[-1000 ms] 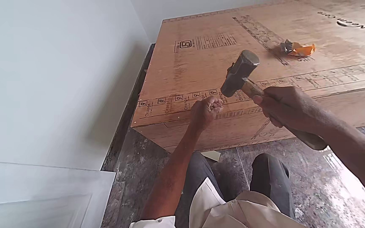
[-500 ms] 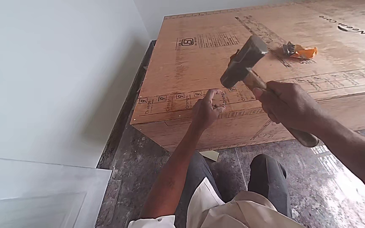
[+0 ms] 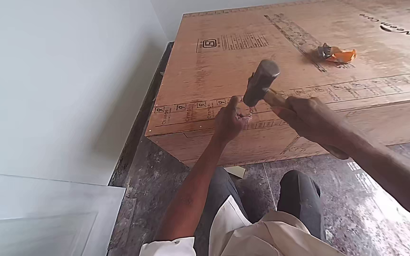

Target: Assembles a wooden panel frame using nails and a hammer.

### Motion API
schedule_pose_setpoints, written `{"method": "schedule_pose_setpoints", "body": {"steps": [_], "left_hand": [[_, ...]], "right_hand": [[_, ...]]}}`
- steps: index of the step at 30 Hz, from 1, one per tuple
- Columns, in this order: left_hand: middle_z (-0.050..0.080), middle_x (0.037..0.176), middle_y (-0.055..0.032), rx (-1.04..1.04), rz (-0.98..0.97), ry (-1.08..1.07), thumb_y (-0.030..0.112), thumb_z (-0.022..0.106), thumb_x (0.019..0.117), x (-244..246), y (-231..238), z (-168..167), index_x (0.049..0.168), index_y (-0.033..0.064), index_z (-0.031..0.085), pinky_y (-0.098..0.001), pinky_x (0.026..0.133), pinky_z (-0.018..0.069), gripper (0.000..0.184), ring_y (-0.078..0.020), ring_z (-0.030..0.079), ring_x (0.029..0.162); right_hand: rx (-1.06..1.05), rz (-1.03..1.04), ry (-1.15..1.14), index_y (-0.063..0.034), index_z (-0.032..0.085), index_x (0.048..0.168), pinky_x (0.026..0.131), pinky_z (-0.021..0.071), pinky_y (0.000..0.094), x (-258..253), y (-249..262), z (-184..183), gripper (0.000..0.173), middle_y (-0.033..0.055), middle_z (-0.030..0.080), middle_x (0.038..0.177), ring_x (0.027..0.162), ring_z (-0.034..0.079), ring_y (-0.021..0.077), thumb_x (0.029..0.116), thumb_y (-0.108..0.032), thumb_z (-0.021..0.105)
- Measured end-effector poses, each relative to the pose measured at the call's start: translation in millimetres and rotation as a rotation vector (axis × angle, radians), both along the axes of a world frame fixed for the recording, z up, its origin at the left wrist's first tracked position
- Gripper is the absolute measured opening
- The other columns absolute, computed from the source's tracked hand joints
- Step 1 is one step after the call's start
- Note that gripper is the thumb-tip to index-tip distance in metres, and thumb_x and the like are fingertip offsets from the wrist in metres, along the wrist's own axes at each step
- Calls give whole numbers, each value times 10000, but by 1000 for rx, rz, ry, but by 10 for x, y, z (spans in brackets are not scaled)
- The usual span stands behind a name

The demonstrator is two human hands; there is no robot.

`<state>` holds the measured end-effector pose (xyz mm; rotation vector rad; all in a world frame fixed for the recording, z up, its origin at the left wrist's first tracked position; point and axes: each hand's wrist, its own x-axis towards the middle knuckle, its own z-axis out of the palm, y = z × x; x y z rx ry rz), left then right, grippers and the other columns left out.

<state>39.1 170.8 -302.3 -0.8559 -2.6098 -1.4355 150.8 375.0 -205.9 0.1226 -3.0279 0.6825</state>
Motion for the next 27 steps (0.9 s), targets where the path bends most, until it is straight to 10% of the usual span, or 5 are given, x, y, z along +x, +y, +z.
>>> {"method": "schedule_pose_setpoints", "body": {"steps": [3,10,19,27], "left_hand": [[762,831,-31,15,-3,7,87,761,902,73,-7,-1,1366,151,520,-417,591,573,527,-190,707,648],[712,1291,-60,-195,-115,107,234,775,907,-69,-51,4,1265,97,726,-514,1033,506,386,-225,666,1199],[710,1271,-100,-405,-128,573,365,737,914,-180,-206,-127,1147,95,786,-503,732,594,360,-281,736,960],[681,1361,-109,-491,-9,605,496,683,928,-92,-174,-182,1236,61,745,-511,781,596,536,-299,748,998]], "right_hand": [[-17,-69,-170,-77,571,855,467,468,347,-23,42,-96,422,47,509,591,479,534,170,1073,-431,498],[-670,-180,71,-98,589,957,397,471,208,557,200,-772,430,-58,527,569,416,511,48,1079,-466,403],[-905,-368,-5,-74,600,985,395,487,248,1149,168,-1851,445,-41,534,575,413,517,81,1047,-482,435],[-811,-351,172,-66,610,978,415,487,220,919,8,-1857,497,-73,542,588,431,519,37,1062,-513,410]]}}
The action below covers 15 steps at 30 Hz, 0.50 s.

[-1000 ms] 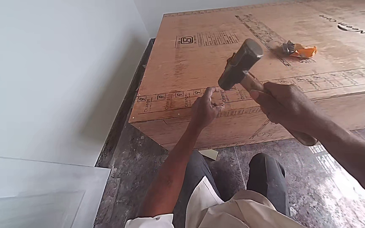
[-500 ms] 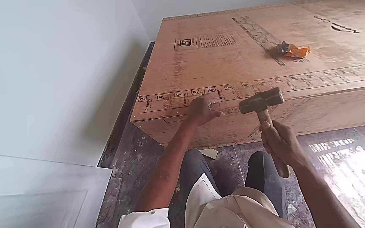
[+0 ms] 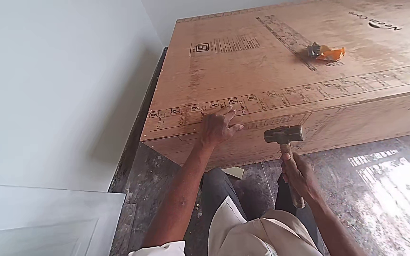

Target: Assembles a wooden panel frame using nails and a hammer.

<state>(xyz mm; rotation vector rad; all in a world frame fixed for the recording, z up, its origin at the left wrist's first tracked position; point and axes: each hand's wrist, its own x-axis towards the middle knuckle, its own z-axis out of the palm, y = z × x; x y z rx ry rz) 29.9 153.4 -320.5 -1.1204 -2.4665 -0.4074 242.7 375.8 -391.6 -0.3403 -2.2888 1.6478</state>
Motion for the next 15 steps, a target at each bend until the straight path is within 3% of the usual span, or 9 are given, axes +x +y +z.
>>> {"method": "schedule_pose_setpoints", "body": {"steps": [4,9,11,13,15], "left_hand": [[666,1388,-95,-87,45,-2,508,631,955,46,17,47,1306,70,712,-510,777,590,568,-299,745,994],[673,1376,-99,-88,26,29,479,621,956,35,12,8,1289,49,716,-504,708,588,552,-297,751,910],[687,1349,-110,-77,6,61,478,628,949,24,5,-18,1271,39,724,-492,672,585,552,-294,751,876],[694,1335,-121,-69,-2,68,466,628,952,28,6,-14,1268,30,723,-493,700,589,547,-296,754,919],[700,1324,-123,-59,-10,90,467,626,949,25,7,-32,1254,31,731,-485,698,588,542,-290,754,938]], "right_hand": [[315,-117,213,13,625,993,490,523,297,-173,-71,-321,596,-2,579,630,505,574,81,1045,-554,452],[449,-150,339,57,653,950,482,512,336,-411,-248,-616,638,76,613,624,504,596,135,1037,-536,436],[529,-181,422,63,670,950,564,557,317,-474,-312,-620,510,121,684,692,588,672,153,1013,-414,500],[614,-204,522,69,658,942,637,561,316,-561,-324,-614,337,162,702,736,655,700,197,922,-258,576],[716,-195,601,9,625,935,626,552,302,-707,-259,-705,359,138,682,728,649,684,191,975,-333,523]]}}
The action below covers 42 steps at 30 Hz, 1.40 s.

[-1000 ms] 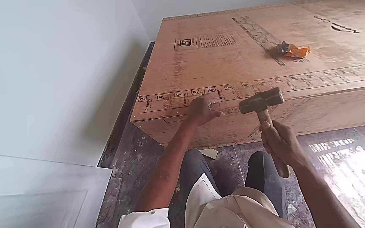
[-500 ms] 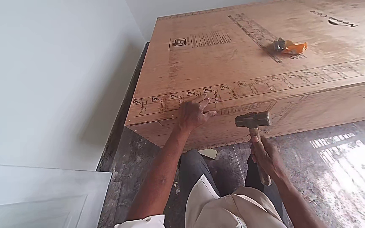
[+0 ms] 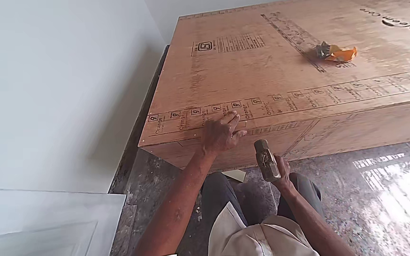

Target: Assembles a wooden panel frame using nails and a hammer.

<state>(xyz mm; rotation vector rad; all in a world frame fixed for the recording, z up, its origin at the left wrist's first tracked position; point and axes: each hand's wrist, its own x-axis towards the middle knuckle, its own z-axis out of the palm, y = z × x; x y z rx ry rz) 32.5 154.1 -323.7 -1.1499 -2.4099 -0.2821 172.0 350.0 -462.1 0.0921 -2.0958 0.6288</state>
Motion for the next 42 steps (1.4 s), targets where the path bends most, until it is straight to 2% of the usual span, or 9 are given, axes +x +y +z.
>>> {"method": "schedule_pose_setpoints", "body": {"steps": [2,7,15,21,24,27,32,37,42], "left_hand": [[705,1314,-126,17,-8,21,467,632,944,-17,1,-23,1234,32,741,-477,687,592,535,-285,758,941],[711,1298,-130,18,-9,56,470,621,948,-13,0,-37,1225,29,745,-457,702,593,535,-277,756,951],[716,1290,-125,23,-21,89,464,611,945,-30,-7,-45,1218,34,749,-437,668,587,528,-272,756,915],[687,1339,-139,-9,-86,4,468,666,930,-90,-49,4,1250,17,728,-447,602,573,556,-275,748,822],[705,1303,-144,-2,-65,53,425,644,939,-49,-32,-5,1226,16,740,-444,660,593,509,-279,757,903],[709,1301,-136,-2,-43,82,426,632,943,-25,-14,-23,1227,21,743,-434,614,570,507,-273,750,831],[709,1303,-129,12,-35,82,421,627,946,-24,-7,-45,1226,35,749,-425,632,570,493,-267,747,840],[714,1296,-120,30,-43,88,419,610,946,-37,-12,-59,1216,30,752,-416,612,559,495,-258,735,794],[716,1292,-121,48,-31,62,415,647,928,-19,-3,-53,1222,35,750,-426,626,570,491,-264,740,811]], "right_hand": [[62,1,-45,12,632,930,575,551,368,-166,78,-82,467,155,681,733,626,686,241,1005,-425,486],[59,-10,-178,48,663,915,553,547,447,-213,90,-59,411,187,698,747,626,701,313,926,-352,572],[5,74,0,-7,625,939,655,549,264,-77,40,73,312,130,682,742,683,685,167,971,-304,536],[59,64,58,-38,589,920,648,532,253,-30,157,79,318,112,629,707,657,647,163,1021,-322,489],[91,58,-36,-17,610,916,596,543,333,-113,193,-32,444,136,649,708,631,665,218,1028,-413,442],[69,29,-193,30,657,910,560,549,417,-156,156,-36,507,170,690,732,623,694,282,977,-446,496],[-146,181,-274,6,675,882,576,523,252,57,158,132,555,90,645,665,586,628,112,1030,-485,462],[-683,640,-464,-141,599,1085,459,512,213,252,398,1027,370,-119,571,666,503,544,8,1043,-504,540],[-462,666,-458,-208,609,1053,428,511,217,37,714,2359,460,-89,573,668,487,557,48,1038,-629,423]]}}
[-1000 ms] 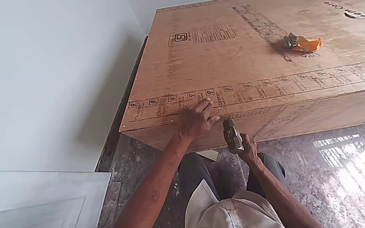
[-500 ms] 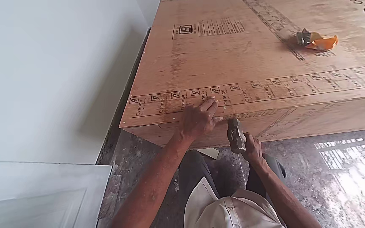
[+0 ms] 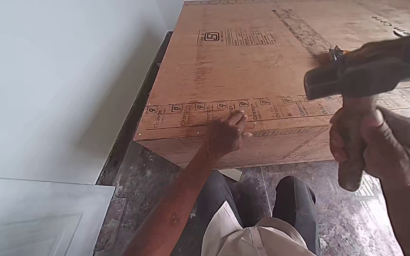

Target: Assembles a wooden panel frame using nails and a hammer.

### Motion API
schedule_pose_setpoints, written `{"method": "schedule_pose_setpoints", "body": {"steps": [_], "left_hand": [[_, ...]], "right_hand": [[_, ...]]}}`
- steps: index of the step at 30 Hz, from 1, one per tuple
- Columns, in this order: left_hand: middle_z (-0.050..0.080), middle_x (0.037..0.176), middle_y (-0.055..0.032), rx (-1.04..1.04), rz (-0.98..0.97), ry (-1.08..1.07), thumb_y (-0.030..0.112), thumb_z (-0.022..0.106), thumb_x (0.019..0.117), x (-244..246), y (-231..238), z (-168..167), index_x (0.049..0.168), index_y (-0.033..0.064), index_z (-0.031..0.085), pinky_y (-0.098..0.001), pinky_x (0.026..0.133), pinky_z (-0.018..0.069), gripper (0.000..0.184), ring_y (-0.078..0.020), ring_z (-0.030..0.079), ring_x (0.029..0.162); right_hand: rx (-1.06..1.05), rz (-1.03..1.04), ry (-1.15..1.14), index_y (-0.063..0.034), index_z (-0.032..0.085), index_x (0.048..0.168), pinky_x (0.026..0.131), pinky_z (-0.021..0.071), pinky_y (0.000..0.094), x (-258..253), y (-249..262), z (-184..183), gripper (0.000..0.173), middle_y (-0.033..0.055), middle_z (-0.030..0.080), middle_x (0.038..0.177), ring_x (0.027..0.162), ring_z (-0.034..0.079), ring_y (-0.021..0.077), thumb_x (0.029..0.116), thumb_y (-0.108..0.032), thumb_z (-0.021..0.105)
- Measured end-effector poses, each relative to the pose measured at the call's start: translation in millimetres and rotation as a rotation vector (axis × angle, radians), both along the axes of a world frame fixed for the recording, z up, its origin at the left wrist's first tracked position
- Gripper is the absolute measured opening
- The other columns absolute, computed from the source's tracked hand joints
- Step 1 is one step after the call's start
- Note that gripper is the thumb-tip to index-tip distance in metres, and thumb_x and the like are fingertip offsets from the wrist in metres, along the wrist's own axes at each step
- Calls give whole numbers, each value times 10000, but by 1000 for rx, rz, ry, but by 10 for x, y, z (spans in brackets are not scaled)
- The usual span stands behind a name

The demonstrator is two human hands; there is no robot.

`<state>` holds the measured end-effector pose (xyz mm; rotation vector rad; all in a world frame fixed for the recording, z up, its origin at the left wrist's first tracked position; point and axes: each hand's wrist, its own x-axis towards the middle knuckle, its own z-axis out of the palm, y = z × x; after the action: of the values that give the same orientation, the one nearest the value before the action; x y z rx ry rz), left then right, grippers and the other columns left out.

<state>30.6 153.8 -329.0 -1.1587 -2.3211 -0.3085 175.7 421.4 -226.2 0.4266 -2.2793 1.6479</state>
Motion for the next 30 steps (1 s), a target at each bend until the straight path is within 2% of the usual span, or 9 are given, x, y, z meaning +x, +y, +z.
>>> {"method": "schedule_pose_setpoints", "body": {"steps": [4,10,15,18,20,22,24,27,30], "left_hand": [[713,1297,-120,4,10,-17,421,642,933,-1,9,-19,1247,36,738,-433,654,576,506,-269,742,838],[727,1241,-109,-29,8,-40,403,643,935,31,5,9,1215,38,740,-464,616,537,471,-286,725,835],[720,1283,-113,-7,10,-33,415,643,934,2,11,17,1248,39,739,-455,639,569,499,-277,740,816],[702,1321,-113,-5,11,-56,418,625,951,25,13,1,1261,44,732,-459,679,582,497,-281,747,877],[706,1319,-97,-9,20,-42,421,627,944,9,9,5,1250,56,742,-440,662,573,490,-264,743,861],[714,1299,-102,-8,14,-43,401,630,937,3,3,7,1225,50,750,-452,647,567,470,-271,741,847],[722,1270,-119,-13,-8,-43,383,601,941,27,10,-14,1194,26,752,-477,624,548,463,-293,737,839],[709,1308,-93,-28,15,-51,412,623,948,8,12,8,1238,53,745,-453,641,555,477,-266,734,839],[716,1302,-94,1,14,-26,421,636,934,-8,7,5,1226,64,757,-438,627,563,476,-255,737,806]], "right_hand": [[294,-101,79,-165,585,994,341,501,286,-272,-62,582,523,-46,547,612,417,543,100,1064,-618,334],[989,-74,-305,-118,553,860,452,404,288,-478,-328,202,345,-22,469,564,473,493,95,1076,-384,514],[590,-245,16,-188,565,892,369,458,249,-287,-266,440,445,-90,528,569,427,533,42,1060,-569,408],[268,-257,264,-137,540,990,358,485,276,-348,-217,576,417,-45,558,633,421,528,92,1107,-488,347],[382,-268,224,-131,525,964,372,481,270,-351,-275,508,454,-59,535,616,431,527,77,1100,-521,335],[758,-240,-19,-105,533,896,422,439,292,-329,-342,243,436,-49,474,578,458,510,84,1074,-482,405],[889,-126,-310,-101,536,880,479,420,304,-394,-352,-19,380,-15,466,590,498,501,110,1079,-421,486],[744,-179,-284,-142,538,875,450,441,267,-388,-305,32,409,-45,493,576,472,523,68,1066,-494,452],[453,-275,55,-179,571,922,374,487,264,-277,-320,386,506,-85,539,586,437,549,55,1045,-634,388]]}}
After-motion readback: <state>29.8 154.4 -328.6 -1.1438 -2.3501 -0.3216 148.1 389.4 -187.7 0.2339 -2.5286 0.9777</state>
